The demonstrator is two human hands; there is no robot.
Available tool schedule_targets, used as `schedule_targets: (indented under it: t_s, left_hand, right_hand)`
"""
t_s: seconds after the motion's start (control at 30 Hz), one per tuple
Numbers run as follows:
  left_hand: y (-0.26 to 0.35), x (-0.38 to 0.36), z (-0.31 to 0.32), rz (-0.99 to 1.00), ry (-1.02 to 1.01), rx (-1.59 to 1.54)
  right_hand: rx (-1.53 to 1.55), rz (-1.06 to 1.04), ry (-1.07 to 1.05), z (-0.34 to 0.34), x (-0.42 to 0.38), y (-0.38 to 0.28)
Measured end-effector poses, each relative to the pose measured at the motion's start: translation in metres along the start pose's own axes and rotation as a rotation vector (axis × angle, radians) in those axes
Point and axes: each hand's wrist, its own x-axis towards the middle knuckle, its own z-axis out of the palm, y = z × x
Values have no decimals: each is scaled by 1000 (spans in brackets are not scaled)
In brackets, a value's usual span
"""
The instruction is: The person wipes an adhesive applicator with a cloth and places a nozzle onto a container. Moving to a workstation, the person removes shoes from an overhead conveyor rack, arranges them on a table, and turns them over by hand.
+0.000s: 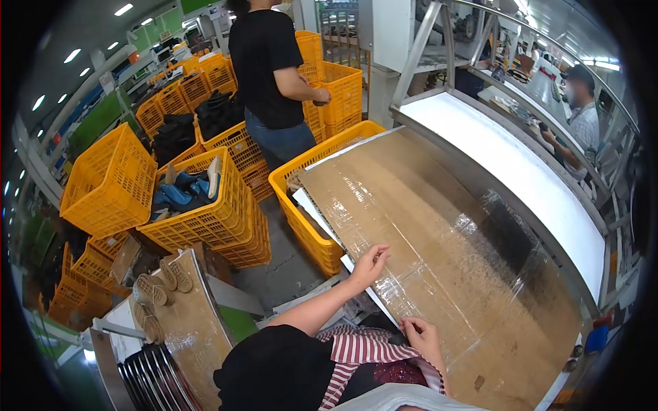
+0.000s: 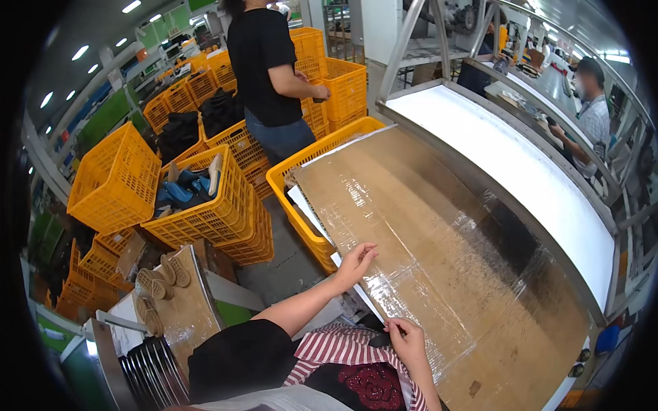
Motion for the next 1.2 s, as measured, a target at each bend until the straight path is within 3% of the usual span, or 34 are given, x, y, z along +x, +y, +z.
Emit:
schedule_targets:
  t_s: [0.23, 0.27, 0.33, 0.37, 0.4, 0.5, 0.53, 0.6, 0.67, 0.77, 0.8, 0.83, 0.87, 0.9, 0.93, 1.03, 1.07, 1.1, 1.13, 1.17, 1.2]
  left_hand:
    - [-4, 9, 3, 26, -68, 38]
    - [-41, 17, -1, -48, -51, 44]
    - [-28, 31, -20, 43, -142, 80]
    - [-66, 43, -22, 2, -199, -27]
    - [17, 42, -11, -153, -164, 49]
    - [20, 52, 9, 173, -326, 1]
    - [26, 45, 32, 178, -310, -54]
    - [20, 48, 70, 210, -578, -92]
    - [5, 44, 120, 224, -820, -196]
    - [38, 10, 196, 286, -1024, -189]
    - [54, -1, 218, 312, -1080, -241]
    - [70, -12, 238, 250, -1282, -184]
    - [86, -24, 254, 190, -1474, -110]
    - [100, -42, 270, 210, -1502, -141]
    - [115, -60, 285, 354, -1505, -272]
    - [170, -98, 294, 679, -1565, -395]
    - [190, -102, 290, 840, -1624, -391]
    - [205, -99, 287, 981, -1644, -361]
    - [207, -94, 290, 998, -1670, -355]
    - [205, -83, 293, 1002, -1682, -342]
    - [202, -71, 294, 919, -1711, -186]
  right_hand:
    - [-39, -66, -9, 2, -1, 16]
    - [0, -92, -13, 8, 1, 27]
    - [8, -126, 15, 7, 4, 22]
    - [-108, -136, 57, 7, 9, 29]
    - [-78, -238, 87, 2, 12, 29]
    - [64, -279, 277, -10, -6, 19]
    - [71, -257, 410, -18, -17, 19]
    - [88, -163, 464, -28, -53, 16]
    - [88, -101, 711, -37, -99, 20]
    - [66, -12, 1067, -41, -189, 2]
    - [71, -69, 1185, -41, -219, 14]
    - [91, 12, 1318, -30, -257, -13]
    - [143, -172, 1472, -20, -290, -11]
    - [96, -145, 1647, -3, -322, -31]
    - [45, -158, 1828, 14, -348, -55]
    - [63, -707, 2491, 65, -398, -90]
    - [169, -1099, 2533, 83, -427, -79]
    - [-129, -998, 2681, 97, -427, -90]
    - [-152, -1088, 2717, 102, -430, -87]
    - [-308, -881, 2837, 88, -417, -94]
    - [-260, -779, 2695, 75, -414, -80]
